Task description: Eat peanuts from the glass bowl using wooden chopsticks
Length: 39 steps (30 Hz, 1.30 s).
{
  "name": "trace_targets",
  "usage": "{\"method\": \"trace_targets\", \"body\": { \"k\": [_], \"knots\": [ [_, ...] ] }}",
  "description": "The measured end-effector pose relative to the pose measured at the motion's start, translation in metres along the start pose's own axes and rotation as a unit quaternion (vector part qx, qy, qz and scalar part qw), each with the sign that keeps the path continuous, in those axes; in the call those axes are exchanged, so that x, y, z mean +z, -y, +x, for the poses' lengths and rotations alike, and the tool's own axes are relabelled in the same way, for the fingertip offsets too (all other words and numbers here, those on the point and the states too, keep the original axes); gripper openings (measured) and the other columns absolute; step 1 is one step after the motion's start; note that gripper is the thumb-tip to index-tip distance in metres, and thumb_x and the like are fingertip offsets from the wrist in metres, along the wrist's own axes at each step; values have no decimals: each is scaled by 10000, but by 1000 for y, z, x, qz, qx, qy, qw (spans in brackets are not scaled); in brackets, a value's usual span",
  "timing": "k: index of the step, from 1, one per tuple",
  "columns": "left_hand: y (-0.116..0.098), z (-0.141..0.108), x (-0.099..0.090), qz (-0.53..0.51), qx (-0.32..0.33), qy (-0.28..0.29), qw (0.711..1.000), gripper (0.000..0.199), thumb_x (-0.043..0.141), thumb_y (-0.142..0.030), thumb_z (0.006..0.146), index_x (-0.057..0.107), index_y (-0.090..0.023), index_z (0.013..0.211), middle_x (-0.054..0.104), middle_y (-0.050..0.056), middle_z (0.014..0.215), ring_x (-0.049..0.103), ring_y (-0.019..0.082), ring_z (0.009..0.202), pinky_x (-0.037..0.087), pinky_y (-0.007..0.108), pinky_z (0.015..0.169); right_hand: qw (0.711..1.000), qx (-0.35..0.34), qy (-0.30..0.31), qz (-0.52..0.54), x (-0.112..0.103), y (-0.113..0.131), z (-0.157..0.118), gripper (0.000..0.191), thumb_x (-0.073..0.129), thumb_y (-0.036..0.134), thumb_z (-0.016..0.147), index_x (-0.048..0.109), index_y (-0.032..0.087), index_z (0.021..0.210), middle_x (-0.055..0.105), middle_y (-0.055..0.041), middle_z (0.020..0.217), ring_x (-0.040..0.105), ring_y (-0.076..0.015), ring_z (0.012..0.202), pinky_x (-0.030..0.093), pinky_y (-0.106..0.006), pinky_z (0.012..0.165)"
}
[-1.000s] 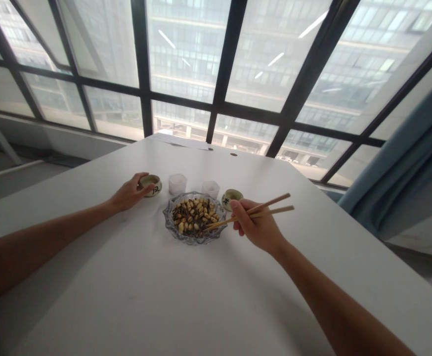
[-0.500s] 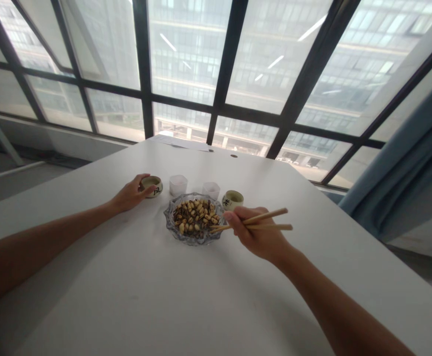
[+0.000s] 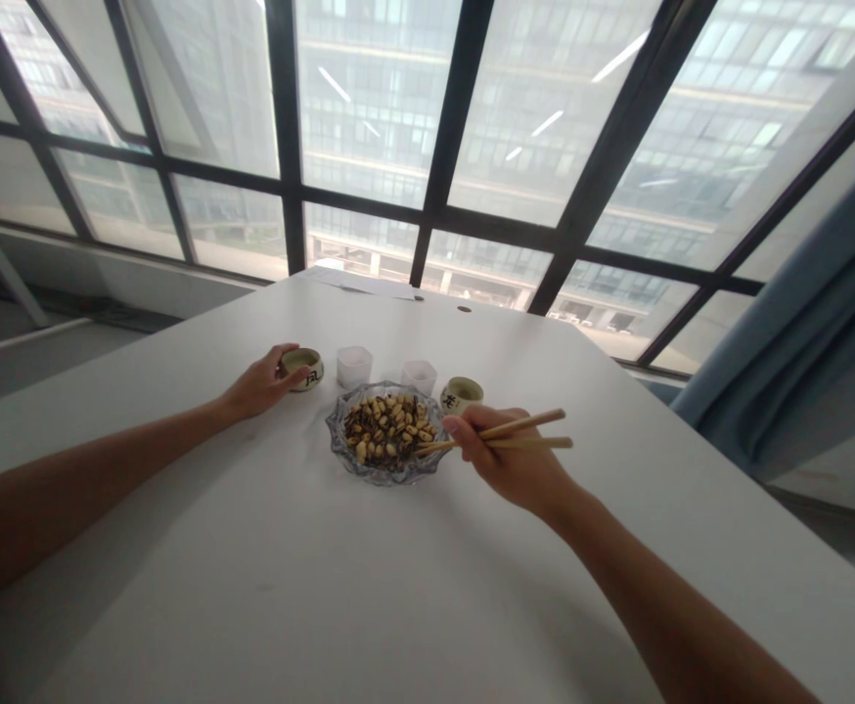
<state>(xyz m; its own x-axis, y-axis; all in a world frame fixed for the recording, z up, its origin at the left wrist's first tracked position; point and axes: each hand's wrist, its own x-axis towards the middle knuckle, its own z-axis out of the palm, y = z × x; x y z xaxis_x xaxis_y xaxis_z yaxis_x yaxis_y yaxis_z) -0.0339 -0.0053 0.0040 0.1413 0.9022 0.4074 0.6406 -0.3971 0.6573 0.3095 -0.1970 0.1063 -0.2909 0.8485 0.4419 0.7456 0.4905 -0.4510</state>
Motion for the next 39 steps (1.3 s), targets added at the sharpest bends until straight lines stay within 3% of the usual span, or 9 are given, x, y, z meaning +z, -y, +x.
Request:
{"method": "trace_targets", "body": {
  "k": [9,21,25,32,36,39],
  "knots": [
    [2,1,0,0,7,3,1000,807,529,-718,812,490,-144,1378,686,144,1149,656,260,936,521,393,850,999,22,6,48,8,-4,2,377,604,481,927,632,201,677,628,-17,515,553,-128,425,406,-236,414],
    [-1,0,-2,6,5,10,1000,807,528,-704,819,482,-133,1387,685,152,1150,657,262,926,522,390,836,989,35,-129,56,23,-18,2,299,697,466,864,718,184,766,697,-57,633,608,-167,522,460,-280,469],
    [-1,-1,-2,8,8,6,1000,783,532,-691,827,485,-144,1385,686,142,1148,653,257,941,519,386,853,991,21,-106,81,34,-19,2,314,703,489,851,744,188,775,728,-74,693,640,-185,590,500,-298,527],
    [0,0,-1,6,8,7,1000,781,536,-683,829,483,-140,1388,687,146,1148,653,260,942,521,393,855,972,122,-4,200,28,-9,2,488,642,610,858,712,165,672,701,-75,601,632,-160,513,472,-250,436],
    [2,0,-1,6,10,4,1000,785,536,-692,820,489,-147,1384,691,139,1133,656,261,936,520,391,855,956,130,-26,261,18,-13,6,531,635,668,829,736,150,770,736,-101,664,678,-188,523,478,-255,412],
    [2,0,-1,4,11,2,1000,785,536,-692,818,494,-145,1379,693,136,1118,656,254,913,521,385,850,964,121,-93,216,13,-15,5,518,614,655,856,717,152,789,733,-95,658,668,-179,511,472,-251,409]
  ]
}}
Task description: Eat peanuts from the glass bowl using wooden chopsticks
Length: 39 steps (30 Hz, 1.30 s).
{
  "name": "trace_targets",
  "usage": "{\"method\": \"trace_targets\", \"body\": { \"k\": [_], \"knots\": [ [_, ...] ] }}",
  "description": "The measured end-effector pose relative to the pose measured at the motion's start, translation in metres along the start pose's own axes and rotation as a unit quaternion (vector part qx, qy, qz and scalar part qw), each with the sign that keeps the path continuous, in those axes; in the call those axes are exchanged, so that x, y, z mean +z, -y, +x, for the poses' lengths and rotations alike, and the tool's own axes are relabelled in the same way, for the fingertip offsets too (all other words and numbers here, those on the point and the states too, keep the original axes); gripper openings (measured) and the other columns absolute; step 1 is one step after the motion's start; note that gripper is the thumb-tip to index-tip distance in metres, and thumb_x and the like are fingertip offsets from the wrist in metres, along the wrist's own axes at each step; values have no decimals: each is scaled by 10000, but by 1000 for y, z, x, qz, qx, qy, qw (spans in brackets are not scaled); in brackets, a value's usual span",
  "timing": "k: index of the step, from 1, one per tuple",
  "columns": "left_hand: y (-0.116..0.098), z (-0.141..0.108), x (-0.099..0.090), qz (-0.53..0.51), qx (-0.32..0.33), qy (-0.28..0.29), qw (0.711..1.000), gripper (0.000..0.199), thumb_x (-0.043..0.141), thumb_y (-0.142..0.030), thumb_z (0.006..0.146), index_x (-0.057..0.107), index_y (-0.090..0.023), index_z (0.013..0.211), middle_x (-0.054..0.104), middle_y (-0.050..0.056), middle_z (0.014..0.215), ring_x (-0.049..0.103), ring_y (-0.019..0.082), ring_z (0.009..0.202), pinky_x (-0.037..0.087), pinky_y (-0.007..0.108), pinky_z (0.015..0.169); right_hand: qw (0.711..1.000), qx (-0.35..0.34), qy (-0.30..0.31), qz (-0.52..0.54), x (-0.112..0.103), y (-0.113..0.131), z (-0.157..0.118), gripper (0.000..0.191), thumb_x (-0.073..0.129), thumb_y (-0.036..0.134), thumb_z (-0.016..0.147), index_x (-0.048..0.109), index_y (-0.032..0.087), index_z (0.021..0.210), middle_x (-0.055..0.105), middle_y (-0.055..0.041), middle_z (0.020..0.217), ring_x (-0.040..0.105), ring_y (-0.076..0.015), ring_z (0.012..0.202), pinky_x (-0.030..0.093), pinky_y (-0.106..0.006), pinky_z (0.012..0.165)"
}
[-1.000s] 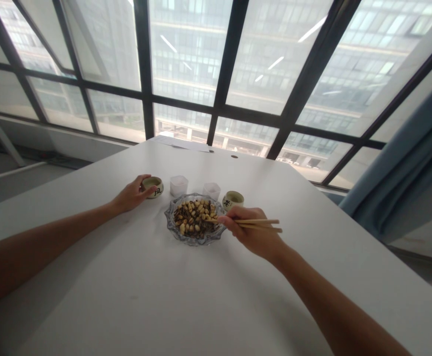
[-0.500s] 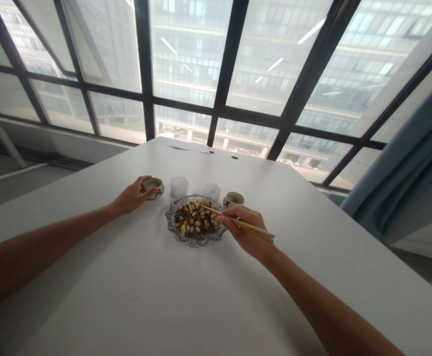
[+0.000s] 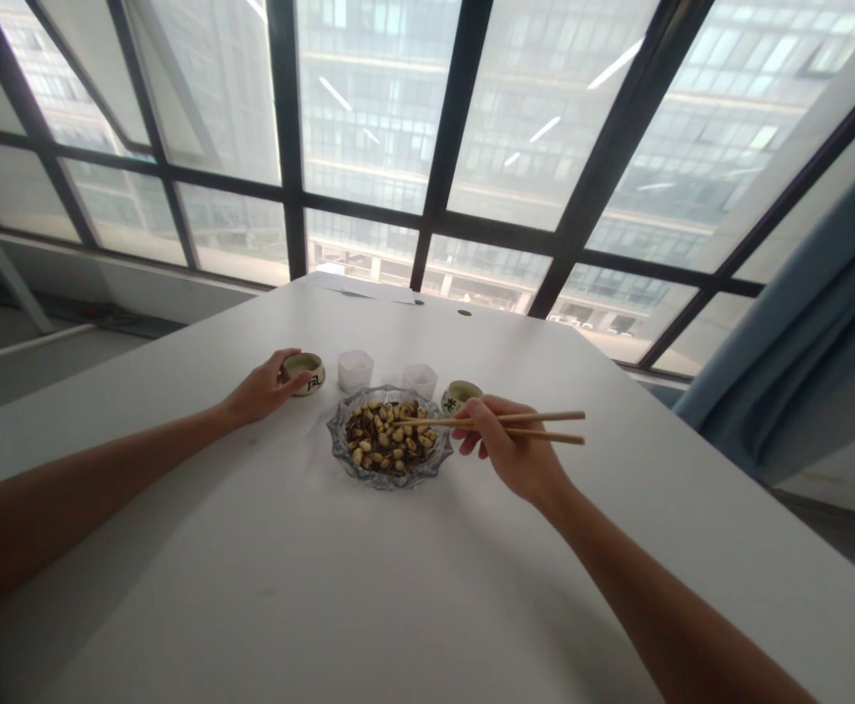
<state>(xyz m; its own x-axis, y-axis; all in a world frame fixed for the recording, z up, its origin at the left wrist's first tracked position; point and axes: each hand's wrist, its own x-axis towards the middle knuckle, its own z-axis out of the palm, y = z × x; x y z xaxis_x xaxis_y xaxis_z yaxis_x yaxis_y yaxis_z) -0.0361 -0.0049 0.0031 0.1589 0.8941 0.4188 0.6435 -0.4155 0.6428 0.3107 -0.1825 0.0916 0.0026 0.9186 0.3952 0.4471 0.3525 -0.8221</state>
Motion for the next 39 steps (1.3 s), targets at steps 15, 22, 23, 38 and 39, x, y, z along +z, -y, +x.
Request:
{"method": "trace_targets", "body": {
  "k": [15,22,23,38,39],
  "knots": [
    [-3,0,-2,4,-4,9,1000,797,528,-695,824,479,-136,1391,677,154,1162,642,261,933,513,402,860,974,-121,27,-189,3,1,-6,404,553,490,960,672,196,709,685,-43,587,622,-144,469,460,-250,453],
    [0,-1,-1,2,-1,4,1000,776,538,-691,820,486,-157,1381,687,137,1150,650,257,941,521,392,852,983,-81,16,-163,-4,6,-4,436,562,549,944,685,201,713,720,-57,614,684,-176,519,534,-265,490],
    [0,-1,-1,2,0,3,1000,776,542,-691,817,487,-159,1379,687,136,1147,651,259,943,522,393,852,984,-75,14,-160,-5,7,-4,446,561,561,941,687,198,715,719,-59,613,682,-176,515,535,-265,485],
    [2,0,1,5,3,2,1000,792,544,-687,812,478,-148,1389,687,139,1149,657,265,957,520,398,866,986,-67,37,-148,-7,10,-3,489,553,570,940,672,184,665,692,-57,574,634,-155,472,485,-251,430],
    [3,0,1,4,2,2,1000,793,546,-687,811,476,-151,1391,686,138,1152,657,265,962,519,397,870,987,-62,32,-144,-8,11,-3,486,560,567,937,672,184,661,689,-55,563,623,-151,459,478,-248,418]
  ]
}}
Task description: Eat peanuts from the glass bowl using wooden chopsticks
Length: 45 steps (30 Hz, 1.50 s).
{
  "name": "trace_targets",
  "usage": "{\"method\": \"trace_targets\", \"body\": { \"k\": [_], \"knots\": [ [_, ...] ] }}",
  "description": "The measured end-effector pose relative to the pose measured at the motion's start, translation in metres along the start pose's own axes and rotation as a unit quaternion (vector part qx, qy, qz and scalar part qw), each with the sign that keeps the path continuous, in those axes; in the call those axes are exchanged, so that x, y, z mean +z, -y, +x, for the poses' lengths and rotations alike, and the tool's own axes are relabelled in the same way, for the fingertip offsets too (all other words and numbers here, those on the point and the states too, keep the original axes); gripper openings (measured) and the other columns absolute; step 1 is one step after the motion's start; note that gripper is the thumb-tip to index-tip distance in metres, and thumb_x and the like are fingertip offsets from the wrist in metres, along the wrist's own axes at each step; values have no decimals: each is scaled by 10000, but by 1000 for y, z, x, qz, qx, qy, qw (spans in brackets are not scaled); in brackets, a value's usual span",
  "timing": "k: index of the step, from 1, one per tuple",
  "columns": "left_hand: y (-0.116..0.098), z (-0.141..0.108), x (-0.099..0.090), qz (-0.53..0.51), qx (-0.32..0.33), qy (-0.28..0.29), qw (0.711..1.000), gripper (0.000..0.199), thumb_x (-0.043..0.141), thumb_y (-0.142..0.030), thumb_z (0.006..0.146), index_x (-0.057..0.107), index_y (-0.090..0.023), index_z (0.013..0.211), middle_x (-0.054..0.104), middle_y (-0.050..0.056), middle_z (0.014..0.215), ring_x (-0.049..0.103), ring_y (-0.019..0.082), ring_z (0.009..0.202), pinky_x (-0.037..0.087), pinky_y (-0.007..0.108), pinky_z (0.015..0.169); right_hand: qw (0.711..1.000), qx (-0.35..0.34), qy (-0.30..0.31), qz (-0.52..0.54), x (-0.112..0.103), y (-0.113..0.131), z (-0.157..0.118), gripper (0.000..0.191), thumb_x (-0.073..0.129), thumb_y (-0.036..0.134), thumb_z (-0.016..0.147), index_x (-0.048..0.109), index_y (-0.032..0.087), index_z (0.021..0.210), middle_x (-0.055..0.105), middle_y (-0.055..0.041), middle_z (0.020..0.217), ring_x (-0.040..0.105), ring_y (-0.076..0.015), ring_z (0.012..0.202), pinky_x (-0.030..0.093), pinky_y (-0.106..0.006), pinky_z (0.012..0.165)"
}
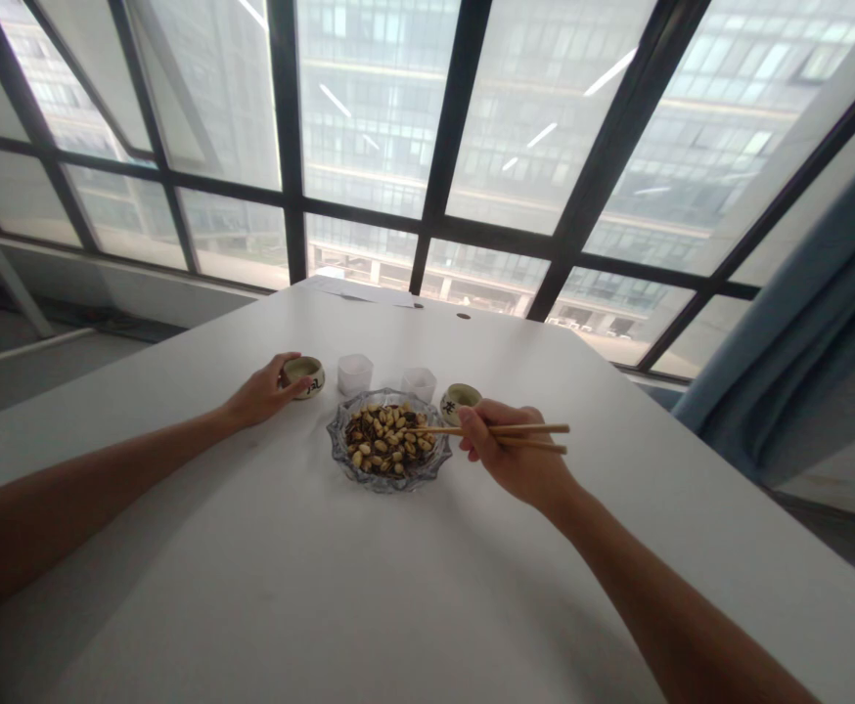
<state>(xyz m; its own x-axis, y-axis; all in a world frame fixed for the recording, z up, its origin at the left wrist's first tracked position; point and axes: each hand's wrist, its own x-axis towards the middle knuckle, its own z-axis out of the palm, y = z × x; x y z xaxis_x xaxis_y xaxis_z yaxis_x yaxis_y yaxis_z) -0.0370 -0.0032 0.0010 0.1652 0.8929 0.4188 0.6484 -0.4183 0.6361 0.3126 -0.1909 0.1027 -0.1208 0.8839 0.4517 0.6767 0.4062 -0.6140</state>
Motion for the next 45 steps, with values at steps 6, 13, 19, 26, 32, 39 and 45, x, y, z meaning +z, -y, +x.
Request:
{"method": "trace_targets", "body": {
  "k": [6,13,19,26,32,39,45],
  "knots": [
    [-2,-1,-1,0,0,3,1000,796,543,-684,813,477,-142,1392,681,149,1159,654,270,960,518,401,867,999,23,6,25,1,1,1,447,633,577,883,700,178,692,710,-68,589,624,-154,462,490,-251,412],
    [-4,-1,-2,4,-3,5,1000,799,543,-685,813,476,-140,1393,678,154,1170,649,269,943,517,407,860,997,51,-10,59,12,-14,2,429,652,581,869,712,173,751,729,-93,651,669,-187,536,534,-282,457],
    [-4,-1,-2,-1,0,5,1000,798,541,-689,815,477,-141,1391,681,152,1161,646,266,939,517,407,862,994,39,-22,98,27,-27,-2,416,635,577,889,692,181,775,726,-79,665,674,-185,558,562,-296,505],
    [-4,0,-1,3,-3,4,1000,801,537,-690,815,475,-139,1393,683,146,1148,647,256,912,519,402,850,995,20,-35,93,31,-32,-4,429,602,584,912,677,189,763,712,-65,644,676,-177,549,560,-286,511],
    [-3,0,-1,4,1,-1,1000,781,543,-686,817,484,-151,1384,685,140,1152,647,256,913,519,399,841,998,-26,-30,41,26,-30,-3,485,518,573,963,687,189,720,704,-74,640,653,-166,532,523,-278,501],
    [-1,1,0,-4,2,-2,1000,780,555,-678,815,485,-146,1382,688,145,1154,652,257,928,520,400,845,998,-55,-17,10,26,-27,-2,487,495,534,984,683,183,703,698,-66,625,644,-162,537,505,-273,514],
    [-1,1,0,-4,5,-4,1000,772,557,-681,817,491,-153,1375,695,133,1141,656,251,914,523,398,844,995,-95,7,-36,27,-26,-4,419,499,447,1004,678,183,732,683,-40,606,628,-139,510,472,-250,494]
  ]
}}
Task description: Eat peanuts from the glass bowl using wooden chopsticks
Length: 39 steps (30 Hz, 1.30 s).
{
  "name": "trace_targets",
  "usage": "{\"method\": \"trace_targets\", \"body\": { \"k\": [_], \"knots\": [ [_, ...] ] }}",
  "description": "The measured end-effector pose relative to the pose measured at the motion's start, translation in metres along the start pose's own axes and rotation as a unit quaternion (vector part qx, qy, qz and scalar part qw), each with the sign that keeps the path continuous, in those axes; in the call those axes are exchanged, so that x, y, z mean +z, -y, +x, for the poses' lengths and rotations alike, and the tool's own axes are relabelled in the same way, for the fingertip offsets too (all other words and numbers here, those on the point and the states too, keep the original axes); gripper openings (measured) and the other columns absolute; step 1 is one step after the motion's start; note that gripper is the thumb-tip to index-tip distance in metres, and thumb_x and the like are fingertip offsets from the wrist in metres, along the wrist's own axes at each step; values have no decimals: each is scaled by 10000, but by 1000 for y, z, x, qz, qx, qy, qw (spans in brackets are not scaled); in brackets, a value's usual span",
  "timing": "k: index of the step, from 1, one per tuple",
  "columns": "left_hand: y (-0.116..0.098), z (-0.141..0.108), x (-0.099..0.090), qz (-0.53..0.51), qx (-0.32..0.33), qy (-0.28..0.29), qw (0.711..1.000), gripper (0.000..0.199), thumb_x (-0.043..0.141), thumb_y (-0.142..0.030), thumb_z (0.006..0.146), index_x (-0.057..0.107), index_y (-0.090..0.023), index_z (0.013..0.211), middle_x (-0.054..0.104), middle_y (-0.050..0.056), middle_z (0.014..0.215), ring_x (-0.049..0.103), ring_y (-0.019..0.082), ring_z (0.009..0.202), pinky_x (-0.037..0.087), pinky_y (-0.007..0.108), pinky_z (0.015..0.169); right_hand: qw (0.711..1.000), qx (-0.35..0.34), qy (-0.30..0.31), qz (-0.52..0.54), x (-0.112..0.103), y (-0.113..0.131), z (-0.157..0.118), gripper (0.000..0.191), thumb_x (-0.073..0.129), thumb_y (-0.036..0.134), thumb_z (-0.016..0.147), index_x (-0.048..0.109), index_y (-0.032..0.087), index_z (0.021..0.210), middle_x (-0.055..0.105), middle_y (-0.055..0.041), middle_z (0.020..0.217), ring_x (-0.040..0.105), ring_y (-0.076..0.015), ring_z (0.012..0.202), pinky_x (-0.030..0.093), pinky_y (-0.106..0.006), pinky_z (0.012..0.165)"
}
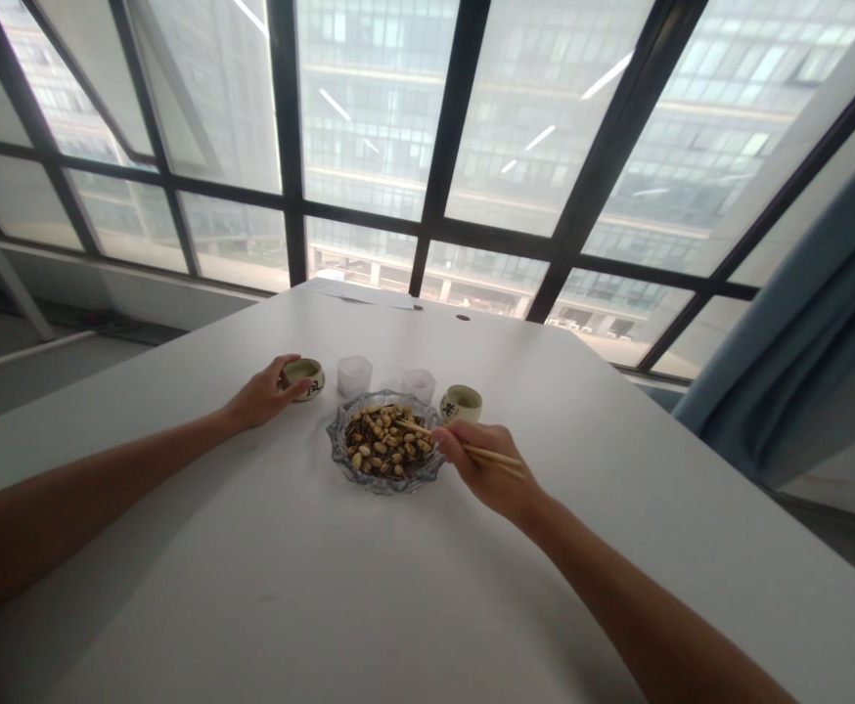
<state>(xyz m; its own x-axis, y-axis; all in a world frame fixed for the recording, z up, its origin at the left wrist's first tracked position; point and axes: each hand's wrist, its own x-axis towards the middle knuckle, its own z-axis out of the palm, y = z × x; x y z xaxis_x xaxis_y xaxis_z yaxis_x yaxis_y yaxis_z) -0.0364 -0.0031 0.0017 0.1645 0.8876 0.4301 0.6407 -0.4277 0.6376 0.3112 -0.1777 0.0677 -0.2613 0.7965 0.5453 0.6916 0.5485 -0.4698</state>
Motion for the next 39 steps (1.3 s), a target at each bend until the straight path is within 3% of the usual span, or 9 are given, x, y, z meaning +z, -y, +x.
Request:
{"method": "trace_targets", "body": {
  "k": [4,7,14,20,26,32,39],
  "knots": [
    [0,-1,0,3,3,0,1000,772,553,-689,817,494,-158,1375,700,127,1122,658,251,902,525,401,835,999,24,-23,23,-3,-1,-2,435,500,472,1000,674,182,726,694,-49,604,659,-150,509,510,-254,501],
    [0,0,0,2,2,0,1000,773,554,-690,814,498,-158,1372,702,128,1120,663,257,913,528,406,839,991,82,-59,83,-4,0,1,458,546,547,957,685,175,728,712,-68,616,669,-162,503,532,-261,481],
    [-2,-1,-1,-14,13,-15,1000,841,640,-684,746,510,-125,1360,682,160,1179,673,293,992,546,427,872,935,214,-155,238,-8,-1,14,561,704,712,741,696,151,720,692,-76,538,624,-168,399,491,-258,364],
    [-6,-5,-3,3,121,-44,992,729,732,-596,695,584,-141,1246,633,152,1240,639,306,1094,552,421,910,921,236,-161,265,-13,-3,18,600,746,745,655,685,148,685,691,-80,528,616,-167,384,476,-251,346],
    [-12,-9,-6,24,184,-36,982,637,738,-524,705,579,-169,1209,633,132,1210,614,297,1128,524,430,965,954,175,-75,231,-11,3,11,571,643,711,804,712,152,711,689,-72,538,612,-152,403,492,-251,377],
    [-18,-12,-8,28,178,-15,983,654,736,-516,700,576,-193,1245,624,132,1251,580,318,1182,495,451,1001,985,98,17,142,-10,9,4,479,580,596,922,736,181,741,719,-74,629,645,-163,516,529,-263,459],
    [-16,-12,-7,40,218,-15,975,646,738,-497,727,561,-193,1268,620,133,1260,564,311,1202,461,453,1054,990,90,47,93,-12,17,3,516,548,590,942,721,179,683,705,-78,602,640,-167,504,530,-273,468]
  ]
}}
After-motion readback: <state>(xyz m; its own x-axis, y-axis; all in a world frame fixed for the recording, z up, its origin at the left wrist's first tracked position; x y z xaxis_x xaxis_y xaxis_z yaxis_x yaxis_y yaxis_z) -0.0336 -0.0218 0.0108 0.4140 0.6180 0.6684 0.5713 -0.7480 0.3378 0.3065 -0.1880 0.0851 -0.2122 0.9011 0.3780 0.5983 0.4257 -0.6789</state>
